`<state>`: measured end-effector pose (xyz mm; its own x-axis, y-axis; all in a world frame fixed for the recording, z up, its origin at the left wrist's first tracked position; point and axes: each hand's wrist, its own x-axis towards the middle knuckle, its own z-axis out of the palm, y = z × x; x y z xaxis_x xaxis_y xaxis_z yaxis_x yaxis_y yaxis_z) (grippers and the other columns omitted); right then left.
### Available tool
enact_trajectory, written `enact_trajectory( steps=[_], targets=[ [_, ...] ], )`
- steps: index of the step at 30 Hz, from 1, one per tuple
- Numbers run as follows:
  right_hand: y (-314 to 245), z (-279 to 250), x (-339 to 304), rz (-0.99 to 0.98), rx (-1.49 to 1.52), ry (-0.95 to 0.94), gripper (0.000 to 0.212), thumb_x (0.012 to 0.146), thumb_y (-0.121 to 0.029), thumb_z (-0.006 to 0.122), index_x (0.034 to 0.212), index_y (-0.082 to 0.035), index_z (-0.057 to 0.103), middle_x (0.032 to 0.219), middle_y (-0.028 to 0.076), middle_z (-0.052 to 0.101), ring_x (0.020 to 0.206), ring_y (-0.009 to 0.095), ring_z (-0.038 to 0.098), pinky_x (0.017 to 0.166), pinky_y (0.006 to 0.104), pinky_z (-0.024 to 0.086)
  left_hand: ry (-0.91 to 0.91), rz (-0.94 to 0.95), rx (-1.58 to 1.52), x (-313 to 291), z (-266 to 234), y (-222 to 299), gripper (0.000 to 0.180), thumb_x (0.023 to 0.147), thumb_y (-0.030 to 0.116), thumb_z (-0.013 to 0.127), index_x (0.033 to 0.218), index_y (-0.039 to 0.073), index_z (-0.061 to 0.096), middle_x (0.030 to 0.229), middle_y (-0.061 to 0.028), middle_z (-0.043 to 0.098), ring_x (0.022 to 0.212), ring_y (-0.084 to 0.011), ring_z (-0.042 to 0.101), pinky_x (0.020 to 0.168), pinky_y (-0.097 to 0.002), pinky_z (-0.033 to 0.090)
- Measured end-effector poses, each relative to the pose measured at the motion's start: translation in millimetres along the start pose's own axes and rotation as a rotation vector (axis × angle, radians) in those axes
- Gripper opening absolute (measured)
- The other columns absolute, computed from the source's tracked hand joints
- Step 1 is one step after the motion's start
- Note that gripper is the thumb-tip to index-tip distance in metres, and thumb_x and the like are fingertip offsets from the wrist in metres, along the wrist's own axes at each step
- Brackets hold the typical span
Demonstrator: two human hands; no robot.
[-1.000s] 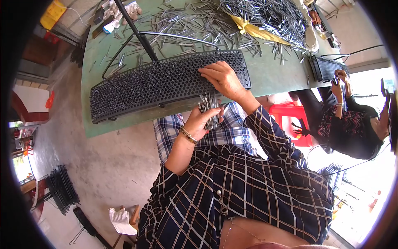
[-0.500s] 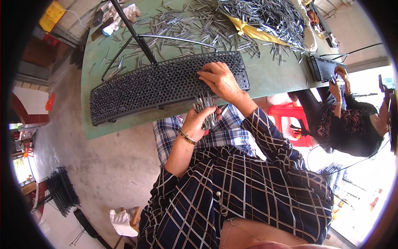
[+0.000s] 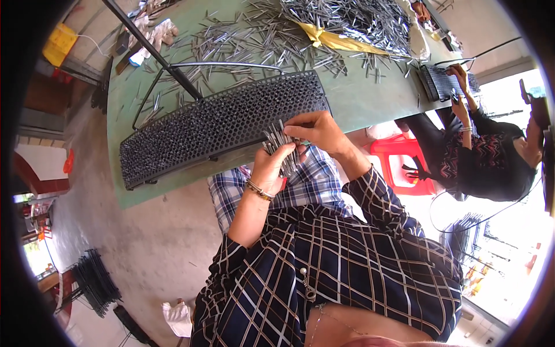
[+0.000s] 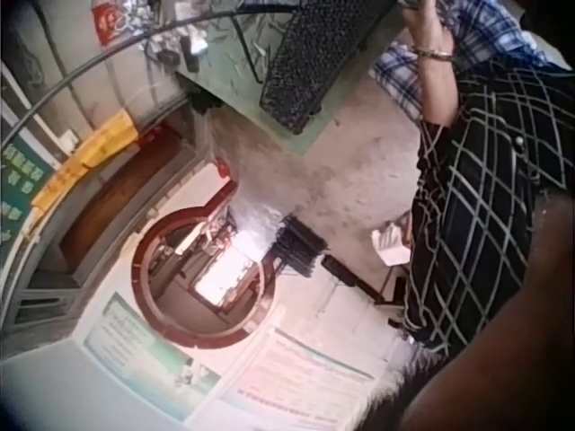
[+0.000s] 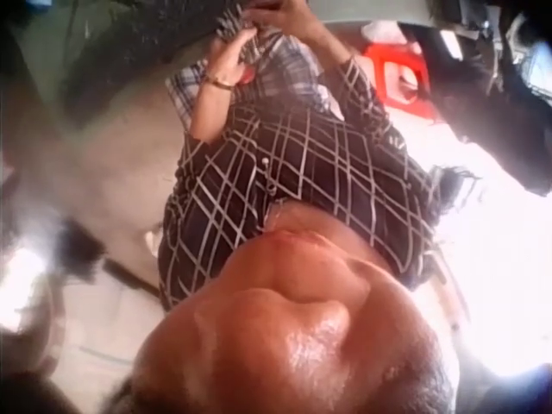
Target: Manually inserting small metal pins into the holes of a perforated grid template on a workbench.
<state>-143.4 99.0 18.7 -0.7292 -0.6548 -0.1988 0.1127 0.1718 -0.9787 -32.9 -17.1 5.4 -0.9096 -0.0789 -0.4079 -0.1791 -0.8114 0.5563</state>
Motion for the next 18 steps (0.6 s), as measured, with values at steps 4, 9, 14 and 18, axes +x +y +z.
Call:
enact_trajectory(
  steps=[4,9,14,18],
  targets=[
    [-4,-5,-3,0.136,0.140,0.011,0.024,0.079,-0.016,0.073,0.087,0.005,0.068,0.072,0.006,0.065,0.061,0.009,0.057,0.055,0.0227,0.046,-0.012,-0.007,0.045,3,-1,-5,0.018,0.085,0.005,0.059,0.102,-0.001,0.058,0.092,-0.0099,0.064,0.080,-0.0181,0.064,0.067,-0.0310,0.055],
    [10,-2,6,0.131,0.111,0.002,0.024,0.081,-0.021,0.071,0.090,0.001,0.069,0.067,0.001,0.062,0.054,0.006,0.053,0.052,0.0208,0.038,0.016,-0.022,0.038,5,-9,-6,0.020,0.084,0.006,0.061,0.104,0.003,0.058,0.096,-0.0079,0.063,0.082,-0.0158,0.063,0.070,-0.0306,0.054],
    [2,-19,0,0.139,0.030,0.014,0.027,0.082,-0.024,0.069,0.089,0.002,0.070,0.070,0.005,0.065,0.062,0.009,0.057,0.057,0.0240,0.047,0.011,0.005,0.067,14,5,-9,0.017,0.083,0.004,0.061,0.099,0.000,0.059,0.089,-0.0099,0.065,0.073,-0.0157,0.062,0.062,-0.0283,0.051],
    [11,-26,3,-0.003,-0.080,0.013,0.022,0.078,-0.019,0.070,0.086,0.002,0.070,0.071,0.008,0.067,0.062,0.010,0.063,0.058,0.0255,0.051,0.087,-0.121,0.140,15,-3,-13,0.030,0.082,0.005,0.062,0.111,0.000,0.055,0.098,-0.0094,0.063,0.079,-0.0172,0.063,0.062,-0.0278,0.051]
  ],
)
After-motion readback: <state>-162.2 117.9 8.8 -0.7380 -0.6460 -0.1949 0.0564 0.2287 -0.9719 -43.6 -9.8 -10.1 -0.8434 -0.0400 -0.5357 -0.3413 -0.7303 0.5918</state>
